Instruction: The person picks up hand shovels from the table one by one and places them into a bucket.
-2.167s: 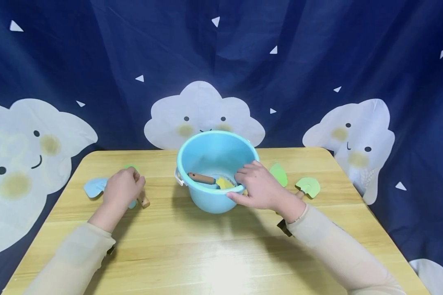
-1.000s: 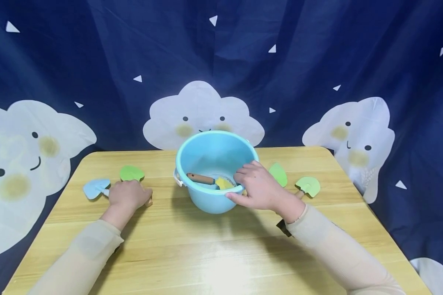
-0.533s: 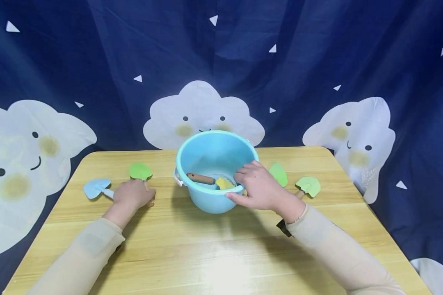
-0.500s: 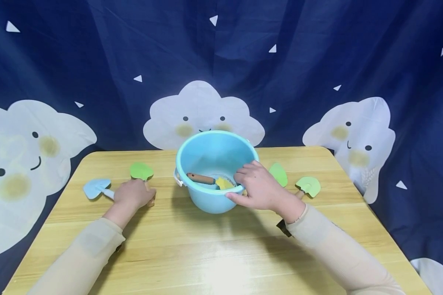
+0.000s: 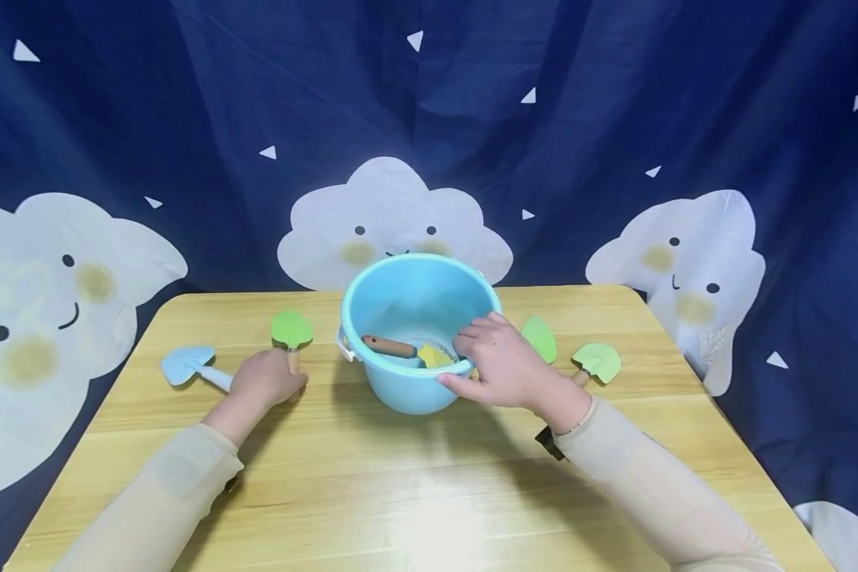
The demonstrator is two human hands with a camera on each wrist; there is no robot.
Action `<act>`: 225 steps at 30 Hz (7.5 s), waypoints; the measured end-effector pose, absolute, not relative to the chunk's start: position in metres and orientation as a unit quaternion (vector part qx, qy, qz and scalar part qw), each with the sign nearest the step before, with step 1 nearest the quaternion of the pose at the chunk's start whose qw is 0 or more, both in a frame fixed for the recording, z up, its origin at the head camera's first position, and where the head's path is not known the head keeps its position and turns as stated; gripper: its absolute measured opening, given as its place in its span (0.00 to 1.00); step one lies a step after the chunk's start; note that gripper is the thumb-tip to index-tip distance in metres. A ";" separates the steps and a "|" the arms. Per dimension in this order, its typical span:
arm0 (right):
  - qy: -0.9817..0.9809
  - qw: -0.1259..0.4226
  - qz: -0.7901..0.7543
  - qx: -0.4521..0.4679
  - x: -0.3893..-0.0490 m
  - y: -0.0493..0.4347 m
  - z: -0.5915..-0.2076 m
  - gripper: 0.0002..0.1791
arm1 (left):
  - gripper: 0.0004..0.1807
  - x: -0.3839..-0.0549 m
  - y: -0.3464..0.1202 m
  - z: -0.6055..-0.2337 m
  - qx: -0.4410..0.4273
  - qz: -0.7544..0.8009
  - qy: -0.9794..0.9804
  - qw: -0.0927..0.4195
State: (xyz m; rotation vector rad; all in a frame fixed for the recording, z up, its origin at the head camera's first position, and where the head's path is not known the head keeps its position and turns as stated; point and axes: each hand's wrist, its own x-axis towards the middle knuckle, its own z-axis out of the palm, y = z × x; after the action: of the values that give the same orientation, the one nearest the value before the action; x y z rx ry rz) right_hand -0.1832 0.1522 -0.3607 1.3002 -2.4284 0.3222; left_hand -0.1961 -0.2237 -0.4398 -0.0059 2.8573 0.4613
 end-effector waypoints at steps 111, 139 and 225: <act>-0.859 0.188 0.114 0.462 -0.185 0.153 -0.363 0.33 | 0.08 -0.174 -0.213 -0.330 0.117 0.164 0.977 -0.067; -0.859 0.188 0.113 0.463 -0.185 0.153 -0.364 0.33 | 0.10 -0.164 -0.216 -0.312 0.129 0.173 0.976 -0.032; -0.862 0.182 0.114 0.459 -0.184 0.153 -0.363 0.34 | 0.10 -0.139 -0.210 -0.268 0.143 0.267 0.891 -0.338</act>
State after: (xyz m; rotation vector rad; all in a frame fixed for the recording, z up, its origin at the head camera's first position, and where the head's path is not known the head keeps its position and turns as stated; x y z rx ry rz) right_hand -0.1838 0.1530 -0.3634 1.2966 -2.4325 0.3228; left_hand -0.1393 -0.2102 -0.2676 0.5806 3.6279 1.0847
